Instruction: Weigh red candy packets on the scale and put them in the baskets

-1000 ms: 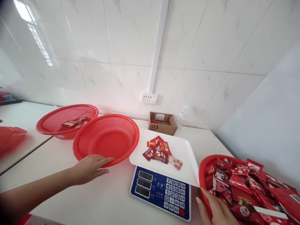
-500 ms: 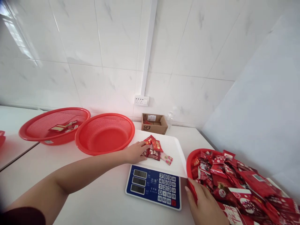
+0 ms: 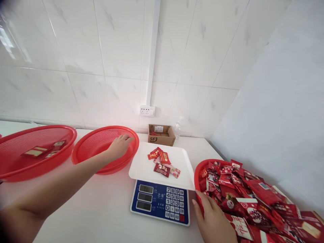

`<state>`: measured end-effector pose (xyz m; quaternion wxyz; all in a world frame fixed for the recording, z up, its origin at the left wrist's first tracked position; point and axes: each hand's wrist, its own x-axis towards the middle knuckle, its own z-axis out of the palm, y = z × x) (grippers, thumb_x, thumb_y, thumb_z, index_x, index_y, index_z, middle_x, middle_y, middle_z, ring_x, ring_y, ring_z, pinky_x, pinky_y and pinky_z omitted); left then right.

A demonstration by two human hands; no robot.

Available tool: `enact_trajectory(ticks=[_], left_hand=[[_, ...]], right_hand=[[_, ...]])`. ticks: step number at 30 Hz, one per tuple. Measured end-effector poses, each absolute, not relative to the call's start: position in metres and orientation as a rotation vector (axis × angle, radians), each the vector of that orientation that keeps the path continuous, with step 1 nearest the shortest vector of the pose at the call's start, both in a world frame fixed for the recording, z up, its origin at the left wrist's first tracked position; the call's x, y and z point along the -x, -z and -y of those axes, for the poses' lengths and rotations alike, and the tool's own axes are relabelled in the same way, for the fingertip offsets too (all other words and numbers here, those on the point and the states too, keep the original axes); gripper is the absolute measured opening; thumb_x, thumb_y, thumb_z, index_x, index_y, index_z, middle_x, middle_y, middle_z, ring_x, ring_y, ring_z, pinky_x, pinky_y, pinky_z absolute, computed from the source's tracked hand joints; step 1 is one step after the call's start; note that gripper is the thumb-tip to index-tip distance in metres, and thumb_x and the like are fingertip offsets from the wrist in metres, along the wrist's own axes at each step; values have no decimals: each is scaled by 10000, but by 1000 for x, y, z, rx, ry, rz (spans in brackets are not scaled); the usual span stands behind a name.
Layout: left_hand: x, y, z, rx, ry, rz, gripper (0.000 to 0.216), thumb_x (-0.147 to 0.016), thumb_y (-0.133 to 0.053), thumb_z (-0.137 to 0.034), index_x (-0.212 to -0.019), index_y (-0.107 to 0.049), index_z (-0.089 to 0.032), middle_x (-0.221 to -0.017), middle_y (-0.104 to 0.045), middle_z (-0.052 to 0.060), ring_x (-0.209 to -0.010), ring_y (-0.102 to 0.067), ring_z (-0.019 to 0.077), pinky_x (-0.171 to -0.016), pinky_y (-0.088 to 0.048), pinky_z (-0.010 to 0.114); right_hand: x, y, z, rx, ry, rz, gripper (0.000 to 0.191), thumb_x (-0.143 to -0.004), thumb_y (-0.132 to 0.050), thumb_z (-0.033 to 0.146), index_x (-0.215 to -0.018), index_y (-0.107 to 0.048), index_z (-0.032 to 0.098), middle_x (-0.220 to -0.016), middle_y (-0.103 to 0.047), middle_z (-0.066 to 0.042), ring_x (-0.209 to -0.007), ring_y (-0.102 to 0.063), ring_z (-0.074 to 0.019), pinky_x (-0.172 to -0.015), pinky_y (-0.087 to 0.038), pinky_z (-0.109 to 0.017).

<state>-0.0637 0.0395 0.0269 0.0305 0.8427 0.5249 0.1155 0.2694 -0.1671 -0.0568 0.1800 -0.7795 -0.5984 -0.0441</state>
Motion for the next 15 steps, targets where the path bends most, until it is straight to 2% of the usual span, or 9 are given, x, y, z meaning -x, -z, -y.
enact_trajectory(ticks=[2, 4, 6, 8, 10, 13, 15], left_hand=[[62, -27, -37, -2644, -322, -1595, 453, -881, -403, -141, -1330, -421, -204, -1396, -411, 154, -1309, -351, 332, -1039, -293, 530], [45, -24, -33, -2715, -246, -1458, 465, -883, -467, -218, -1344, -405, -229, -1454, -360, 117, -1356, -293, 293, -1084, -267, 466], [19, -17, -28, -2772, -156, -1296, 494, -887, -490, -271, -1367, -375, -261, -1482, -333, 81, -1367, -290, 246, -1083, -296, 389], [-9, -9, -25, -2796, -80, -1204, 510, -893, -470, -252, -1386, -340, -279, -1467, -357, 79, -1331, -355, 239, -1032, -364, 376], [-31, -2, -24, -2804, -32, -1190, 521, -876, -462, -190, -1380, -344, -253, -1398, -429, 119, -1248, -450, 271, -956, -426, 404], [-45, 3, -26, -2819, -16, -1218, 469, -852, -462, -139, -1313, -424, -212, -1284, -502, 157, -1142, -517, 302, -888, -460, 429], [-41, 2, -28, -2820, -23, -1251, 423, -847, -450, -116, -1257, -471, -216, -1228, -528, 142, -1110, -530, 285, -865, -475, 404]], right_hand=[[-270, 58, 166, 2187, 135, 1693, 492, -875, -289, 513, -1124, -618, 245, -1168, -650, -75, -985, -643, -251, -721, -537, -382], [-271, 59, 166, 2180, 140, 1683, 484, -874, -296, 511, -1114, -624, 249, -1169, -652, -74, -987, -643, -250, -726, -537, -379], [-270, 59, 166, 2194, 140, 1669, 486, -875, -290, 511, -1113, -627, 253, -1177, -650, -73, -984, -644, -251, -708, -539, -380], [-269, 58, 166, 2207, 141, 1673, 498, -879, -276, 510, -1117, -628, 251, -1186, -647, -74, -989, -643, -252, -702, -541, -381], [-269, 57, 167, 2212, 146, 1693, 514, -882, -261, 507, -1123, -629, 241, -1189, -646, -76, -999, -641, -252, -709, -542, -382], [-269, 56, 168, 2219, 151, 1712, 526, -883, -256, 506, -1136, -629, 234, -1201, -641, -77, -1023, -634, -251, -724, -546, -382], [-270, 57, 168, 2216, 159, 1723, 525, -881, -262, 504, -1149, -624, 234, -1202, -641, -77, -1036, -629, -249, -731, -549, -380]])
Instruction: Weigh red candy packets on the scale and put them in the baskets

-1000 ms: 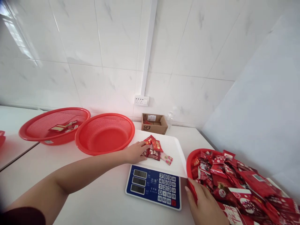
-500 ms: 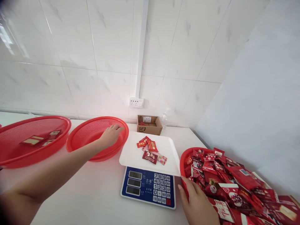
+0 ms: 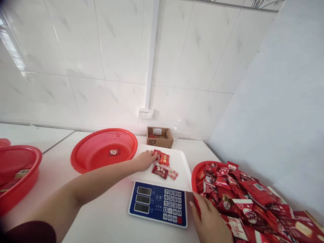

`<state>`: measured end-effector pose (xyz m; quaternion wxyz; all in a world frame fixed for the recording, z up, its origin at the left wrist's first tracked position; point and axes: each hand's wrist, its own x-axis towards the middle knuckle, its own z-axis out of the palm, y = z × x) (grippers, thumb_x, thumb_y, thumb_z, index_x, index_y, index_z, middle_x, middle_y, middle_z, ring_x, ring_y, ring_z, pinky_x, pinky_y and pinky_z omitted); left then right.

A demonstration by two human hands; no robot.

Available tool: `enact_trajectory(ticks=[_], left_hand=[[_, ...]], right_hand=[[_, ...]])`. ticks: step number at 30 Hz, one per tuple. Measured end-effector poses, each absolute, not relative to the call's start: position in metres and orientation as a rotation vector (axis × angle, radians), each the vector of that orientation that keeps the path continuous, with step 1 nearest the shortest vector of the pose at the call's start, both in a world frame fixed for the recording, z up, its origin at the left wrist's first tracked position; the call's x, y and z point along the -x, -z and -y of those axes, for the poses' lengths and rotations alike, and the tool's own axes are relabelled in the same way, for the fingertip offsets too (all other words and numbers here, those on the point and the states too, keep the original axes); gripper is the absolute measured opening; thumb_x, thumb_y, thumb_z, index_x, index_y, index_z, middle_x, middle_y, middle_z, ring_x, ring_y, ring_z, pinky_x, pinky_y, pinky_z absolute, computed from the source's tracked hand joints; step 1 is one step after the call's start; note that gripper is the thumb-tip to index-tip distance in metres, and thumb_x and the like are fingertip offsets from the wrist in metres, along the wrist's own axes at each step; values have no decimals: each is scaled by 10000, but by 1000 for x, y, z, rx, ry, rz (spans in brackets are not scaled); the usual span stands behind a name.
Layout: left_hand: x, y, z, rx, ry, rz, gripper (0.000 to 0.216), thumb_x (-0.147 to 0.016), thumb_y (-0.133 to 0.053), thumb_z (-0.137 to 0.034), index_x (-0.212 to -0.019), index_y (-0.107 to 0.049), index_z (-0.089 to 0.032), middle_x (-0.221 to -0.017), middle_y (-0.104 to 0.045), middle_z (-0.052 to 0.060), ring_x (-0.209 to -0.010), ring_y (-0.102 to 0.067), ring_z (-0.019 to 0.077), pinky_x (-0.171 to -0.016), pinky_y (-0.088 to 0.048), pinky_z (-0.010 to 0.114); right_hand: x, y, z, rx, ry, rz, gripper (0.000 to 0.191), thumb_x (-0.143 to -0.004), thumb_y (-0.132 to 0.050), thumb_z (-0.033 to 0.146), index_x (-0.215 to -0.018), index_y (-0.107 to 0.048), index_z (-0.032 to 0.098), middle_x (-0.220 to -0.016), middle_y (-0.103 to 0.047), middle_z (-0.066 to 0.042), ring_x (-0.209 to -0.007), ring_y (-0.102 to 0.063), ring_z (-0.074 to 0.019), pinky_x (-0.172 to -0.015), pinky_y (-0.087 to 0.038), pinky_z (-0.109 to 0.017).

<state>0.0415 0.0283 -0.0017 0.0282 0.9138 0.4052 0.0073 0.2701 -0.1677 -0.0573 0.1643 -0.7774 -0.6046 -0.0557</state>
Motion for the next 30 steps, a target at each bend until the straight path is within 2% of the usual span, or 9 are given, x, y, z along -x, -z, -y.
enact_trajectory(ticks=[4, 10, 13, 15, 17, 20, 23, 26, 30], left_hand=[[-12, -11, -34, -2793, -58, -1413, 416, -829, -387, -29, -1183, -513, -208, -1180, -531, 126, -1101, -522, 259, -842, -482, 370], [48, -33, -42, -2697, -78, -1692, 370, -861, -365, -59, -1192, -517, -124, -1174, -531, 204, -1133, -497, 335, -891, -424, 499], [50, -32, -41, -2706, -82, -1597, 369, -926, -397, -225, -1282, -466, -156, -1319, -476, 195, -1267, -398, 340, -1003, -323, 539], [33, -27, -38, -2732, -72, -1427, 460, -939, -411, -393, -1359, -396, -205, -1453, -364, 152, -1353, -304, 303, -1063, -284, 479], [7, -20, -35, -2750, -55, -1251, 575, -919, -404, -526, -1418, -310, -257, -1528, -257, 104, -1401, -227, 260, -1086, -277, 413], [-39, -10, -36, -2756, -36, -1095, 652, -893, -374, -614, -1441, -261, -279, -1549, -204, 102, -1416, -187, 272, -1078, -288, 438], [-74, -2, -43, -2758, -13, -1039, 669, -845, -434, -656, -1385, -370, -267, -1466, -365, 127, -1347, -323, 320, -1036, -327, 500], [-90, 2, -49, -2774, -33, -1033, 535, -868, -472, -587, -1267, -505, -233, -1274, -550, 116, -1217, -471, 307, -977, -387, 514], [-90, 1, -53, -2754, -154, -1139, 334, -914, -533, -365, -1183, -551, -169, -1198, -572, 96, -1068, -567, 234, -889, -479, 454]], right_hand=[[-270, 59, 167, 2191, 206, 1733, 511, -880, -274, 494, -1145, -627, 235, -1184, -649, -81, -1025, -634, -250, -742, -554, -382], [-269, 58, 166, 2211, 170, 1745, 539, -882, -251, 507, -1158, -618, 226, -1201, -638, -85, -1037, -629, -256, -755, -552, -393], [-270, 58, 166, 2210, 143, 1746, 543, -885, -242, 512, -1165, -613, 233, -1196, -641, -79, -1044, -626, -252, -758, -551, -391], [-270, 59, 166, 2206, 147, 1746, 544, -885, -244, 510, -1164, -615, 228, -1199, -641, -83, -1063, -618, -251, -778, -546, -389], [-270, 58, 167, 2202, 154, 1754, 536, -887, -254, 498, -1163, -619, 219, -1207, -638, -89, -1082, -609, -250, -810, -537, -382], [-268, 56, 167, 2194, 168, 1757, 509, -891, -276, 471, -1165, -620, 216, -1206, -640, -90, -1069, -615, -246, -814, -535, -372], [-267, 54, 168, 2180, 188, 1740, 476, -893, -299, 444, -1151, -629, 218, -1189, -651, -87, -1040, -628, -241, -793, -541, -361], [-266, 53, 168, 2176, 177, 1735, 457, -892, -311, 438, -1143, -632, 232, -1180, -655, -81, -1021, -636, -235, -776, -547, -355], [-266, 53, 167, 2199, 160, 1736, 465, -896, -296, 444, -1157, -621, 237, -1185, -650, -80, -1013, -639, -237, -773, -549, -371]])
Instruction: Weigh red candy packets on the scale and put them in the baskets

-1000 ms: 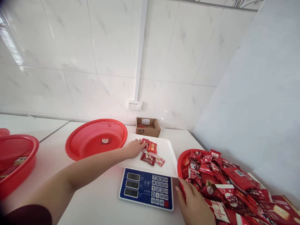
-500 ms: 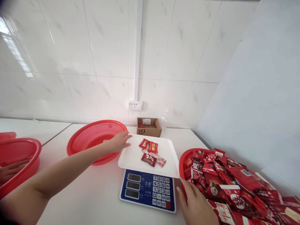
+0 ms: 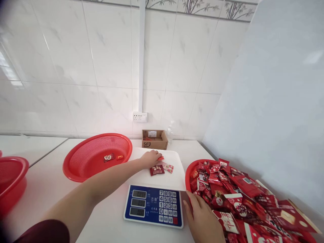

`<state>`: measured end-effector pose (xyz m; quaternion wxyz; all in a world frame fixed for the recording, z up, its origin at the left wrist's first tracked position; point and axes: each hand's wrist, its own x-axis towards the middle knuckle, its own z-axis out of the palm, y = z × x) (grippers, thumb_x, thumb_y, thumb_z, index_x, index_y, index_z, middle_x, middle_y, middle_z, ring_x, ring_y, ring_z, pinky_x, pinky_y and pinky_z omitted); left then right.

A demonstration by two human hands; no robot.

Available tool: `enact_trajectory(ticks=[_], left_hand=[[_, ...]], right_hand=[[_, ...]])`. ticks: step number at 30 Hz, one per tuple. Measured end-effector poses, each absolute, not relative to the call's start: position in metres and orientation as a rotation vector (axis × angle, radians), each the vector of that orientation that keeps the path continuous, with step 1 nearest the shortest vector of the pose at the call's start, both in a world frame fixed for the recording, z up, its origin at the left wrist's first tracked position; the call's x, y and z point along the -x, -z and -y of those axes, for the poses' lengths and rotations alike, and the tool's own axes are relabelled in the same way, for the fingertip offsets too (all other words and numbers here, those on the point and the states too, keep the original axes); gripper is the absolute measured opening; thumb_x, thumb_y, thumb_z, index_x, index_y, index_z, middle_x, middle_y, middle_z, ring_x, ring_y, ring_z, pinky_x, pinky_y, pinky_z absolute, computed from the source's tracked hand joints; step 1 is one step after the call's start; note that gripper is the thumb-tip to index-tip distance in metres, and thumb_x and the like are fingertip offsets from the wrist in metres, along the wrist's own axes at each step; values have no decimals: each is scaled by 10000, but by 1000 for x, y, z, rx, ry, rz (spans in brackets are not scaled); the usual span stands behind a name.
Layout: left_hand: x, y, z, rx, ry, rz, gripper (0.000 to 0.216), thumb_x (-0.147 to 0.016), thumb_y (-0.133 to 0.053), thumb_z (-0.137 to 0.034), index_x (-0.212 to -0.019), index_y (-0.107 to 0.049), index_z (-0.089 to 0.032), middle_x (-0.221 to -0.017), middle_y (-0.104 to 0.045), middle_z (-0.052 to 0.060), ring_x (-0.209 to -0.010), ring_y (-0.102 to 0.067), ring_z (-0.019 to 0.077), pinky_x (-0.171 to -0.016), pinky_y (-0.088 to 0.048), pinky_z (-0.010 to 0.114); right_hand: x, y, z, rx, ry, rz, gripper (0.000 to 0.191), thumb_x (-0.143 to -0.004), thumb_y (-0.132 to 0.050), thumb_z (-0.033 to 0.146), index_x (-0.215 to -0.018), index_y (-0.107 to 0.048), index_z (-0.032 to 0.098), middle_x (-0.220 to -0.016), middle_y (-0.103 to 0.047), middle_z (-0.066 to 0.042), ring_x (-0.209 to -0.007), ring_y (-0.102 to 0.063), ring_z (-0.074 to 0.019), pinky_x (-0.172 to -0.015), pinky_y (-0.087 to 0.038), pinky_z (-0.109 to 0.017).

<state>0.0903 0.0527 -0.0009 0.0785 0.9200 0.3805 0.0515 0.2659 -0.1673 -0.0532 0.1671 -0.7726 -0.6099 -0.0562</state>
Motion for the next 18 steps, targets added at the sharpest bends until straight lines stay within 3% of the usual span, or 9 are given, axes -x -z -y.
enact_trajectory(ticks=[3, 8, 13, 15, 18], left_hand=[[-76, -10, -55, -2679, -295, -1277, 314, -925, -518, -355, -1174, -545, -164, -1161, -587, 83, -975, -603, 197, -832, -509, 405], [-17, -39, -61, -2523, -441, -1533, 345, -982, -277, -425, -1214, -458, -247, -1031, -666, 45, -899, -637, 200, -715, -474, 302], [67, -45, -58, -2426, -343, -1750, 442, -948, -245, -488, -1181, -492, -205, -898, -687, 85, -819, -656, 262, -678, -467, 342], [92, -38, -55, -2427, -251, -1750, 484, -921, -298, -514, -1202, -513, -183, -955, -687, 124, -886, -652, 305, -723, -480, 396], [101, -27, -51, -2506, -166, -1622, 545, -886, -388, -530, -1319, -461, -207, -1299, -557, 153, -1225, -476, 361, -940, -399, 503]], right_hand=[[-266, 53, 167, 2205, 168, 1746, 482, -900, -277, 445, -1155, -622, 226, -1179, -652, -87, -1007, -641, -235, -789, -545, -368], [-268, 55, 168, 2199, 173, 1777, 502, -898, -274, 451, -1166, -623, 210, -1185, -650, -98, -1035, -631, -241, -805, -542, -366], [-270, 57, 168, 2181, 181, 1795, 530, -894, -258, 466, -1168, -625, 200, -1184, -650, -108, -1045, -626, -255, -815, -542, -390], [-270, 57, 167, 2172, 173, 1797, 542, -889, -247, 471, -1166, -627, 201, -1173, -655, -108, -1040, -629, -261, -810, -544, -403], [-270, 56, 166, 2171, 155, 1798, 552, -884, -237, 469, -1159, -632, 200, -1154, -664, -106, -1025, -636, -258, -811, -546, -401]])
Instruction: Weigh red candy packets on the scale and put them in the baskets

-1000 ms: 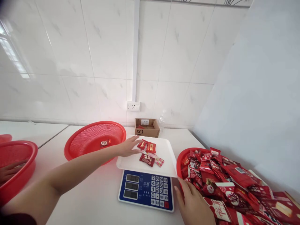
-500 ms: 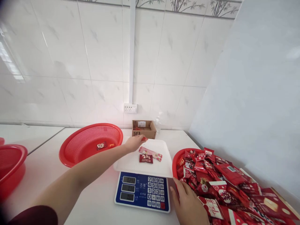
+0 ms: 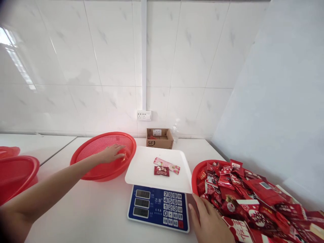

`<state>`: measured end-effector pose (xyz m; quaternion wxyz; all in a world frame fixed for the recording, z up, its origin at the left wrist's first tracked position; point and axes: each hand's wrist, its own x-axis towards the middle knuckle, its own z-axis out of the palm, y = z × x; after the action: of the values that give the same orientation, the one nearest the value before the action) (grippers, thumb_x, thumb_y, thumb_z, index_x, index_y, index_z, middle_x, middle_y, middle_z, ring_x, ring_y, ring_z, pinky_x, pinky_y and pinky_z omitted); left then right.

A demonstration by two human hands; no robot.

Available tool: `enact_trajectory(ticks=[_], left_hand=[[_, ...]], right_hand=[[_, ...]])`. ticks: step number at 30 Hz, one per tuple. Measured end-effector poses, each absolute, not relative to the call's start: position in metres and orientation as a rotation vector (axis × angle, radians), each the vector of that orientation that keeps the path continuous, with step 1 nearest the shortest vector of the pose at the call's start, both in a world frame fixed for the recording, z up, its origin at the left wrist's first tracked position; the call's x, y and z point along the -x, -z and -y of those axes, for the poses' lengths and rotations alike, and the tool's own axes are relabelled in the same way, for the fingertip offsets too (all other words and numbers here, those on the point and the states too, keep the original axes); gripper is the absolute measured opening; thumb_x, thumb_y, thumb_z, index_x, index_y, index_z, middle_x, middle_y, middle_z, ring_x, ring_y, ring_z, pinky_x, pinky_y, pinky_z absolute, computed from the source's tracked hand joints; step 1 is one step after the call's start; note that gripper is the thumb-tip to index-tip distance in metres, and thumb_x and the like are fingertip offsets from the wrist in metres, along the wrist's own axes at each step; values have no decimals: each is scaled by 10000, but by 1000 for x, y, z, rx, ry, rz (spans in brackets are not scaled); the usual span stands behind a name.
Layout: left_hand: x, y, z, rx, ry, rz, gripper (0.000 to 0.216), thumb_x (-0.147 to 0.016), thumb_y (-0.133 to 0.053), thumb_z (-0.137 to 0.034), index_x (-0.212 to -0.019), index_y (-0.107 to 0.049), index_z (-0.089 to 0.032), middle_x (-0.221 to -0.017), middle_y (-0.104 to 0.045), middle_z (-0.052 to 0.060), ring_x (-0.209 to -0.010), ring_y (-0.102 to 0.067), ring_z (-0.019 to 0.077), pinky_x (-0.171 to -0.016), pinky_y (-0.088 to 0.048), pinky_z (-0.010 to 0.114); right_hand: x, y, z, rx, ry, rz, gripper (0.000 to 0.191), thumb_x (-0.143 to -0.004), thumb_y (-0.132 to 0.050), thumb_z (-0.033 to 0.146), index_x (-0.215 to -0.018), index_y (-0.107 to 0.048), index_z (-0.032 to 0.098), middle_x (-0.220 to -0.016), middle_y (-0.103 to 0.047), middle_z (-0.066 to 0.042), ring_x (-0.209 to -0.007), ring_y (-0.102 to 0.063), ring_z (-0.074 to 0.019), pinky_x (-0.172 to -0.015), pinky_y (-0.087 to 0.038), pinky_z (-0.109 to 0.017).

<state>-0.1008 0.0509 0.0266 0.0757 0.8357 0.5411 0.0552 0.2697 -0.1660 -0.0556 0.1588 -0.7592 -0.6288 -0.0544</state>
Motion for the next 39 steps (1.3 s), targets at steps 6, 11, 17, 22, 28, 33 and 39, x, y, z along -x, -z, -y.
enact_trajectory(ticks=[6, 11, 17, 22, 28, 33, 39], left_hand=[[22, -7, -41, -2721, -89, -1117, 693, -887, -380, -601, -1457, -271, -222, -1539, -250, 92, -1431, -129, 276, -1135, -152, 459], [-59, 11, -34, -2798, -44, -805, 764, -836, -461, -641, -1444, -288, -211, -1492, -344, 119, -1394, -250, 281, -1114, -219, 424], [-98, 22, -37, -2802, -145, -946, 509, -906, -476, -388, -1334, -417, -118, -1241, -539, 200, -1169, -498, 331, -955, -392, 449], [-92, 21, -38, -2745, -175, -1006, 498, -908, -450, -302, -1384, -343, -202, -1192, -559, 158, -1115, -544, 306, -892, -441, 428], [-69, 6, -29, -2576, -251, -1065, 761, -743, -580, -160, -1427, -250, -209, -1014, -656, 84, -874, -659, 243, -715, -524, 316], [-25, -10, -27, -2414, -408, -1183, 735, -775, -508, -143, -1431, -205, -272, -1013, -668, 32, -646, -654, 142, -516, -521, 229], [71, -30, -33, -2340, -573, -1498, 651, -850, -485, -217, -1445, -223, -190, -1226, -595, 126, -1083, -591, 245, -876, -496, 369]], right_hand=[[-268, 55, 166, 2198, 170, 1773, 526, -890, -258, 467, -1166, -625, 211, -1193, -646, -106, -1045, -629, -247, -813, -543, -379], [-268, 57, 169, 2193, 194, 1752, 481, -898, -294, 456, -1161, -621, 223, -1189, -646, -93, -1018, -637, -244, -789, -547, -378], [-267, 55, 169, 2207, 200, 1764, 476, -902, -288, 446, -1159, -620, 222, -1192, -646, -93, -1021, -636, -242, -795, -540, -369], [-265, 53, 169, 2269, 143, 1748, 502, -899, -266, 458, -1186, -605, 223, -1224, -628, -90, -1053, -620, -252, -806, -534, -388], [-263, 49, 171, 2256, 139, 1752, 498, -901, -271, 449, -1186, -609, 220, -1221, -631, -88, -1028, -630, -246, -811, -532, -382], [-265, 51, 171, 2188, 176, 1780, 488, -898, -284, 454, -1158, -624, 220, -1187, -651, -92, -1026, -630, -244, -805, -531, -372], [-272, 62, 169, 2119, 148, 1793, 501, -895, -275, 479, -1162, -609, 218, -1173, -648, -102, -1015, -625, -260, -776, -529, -400]])
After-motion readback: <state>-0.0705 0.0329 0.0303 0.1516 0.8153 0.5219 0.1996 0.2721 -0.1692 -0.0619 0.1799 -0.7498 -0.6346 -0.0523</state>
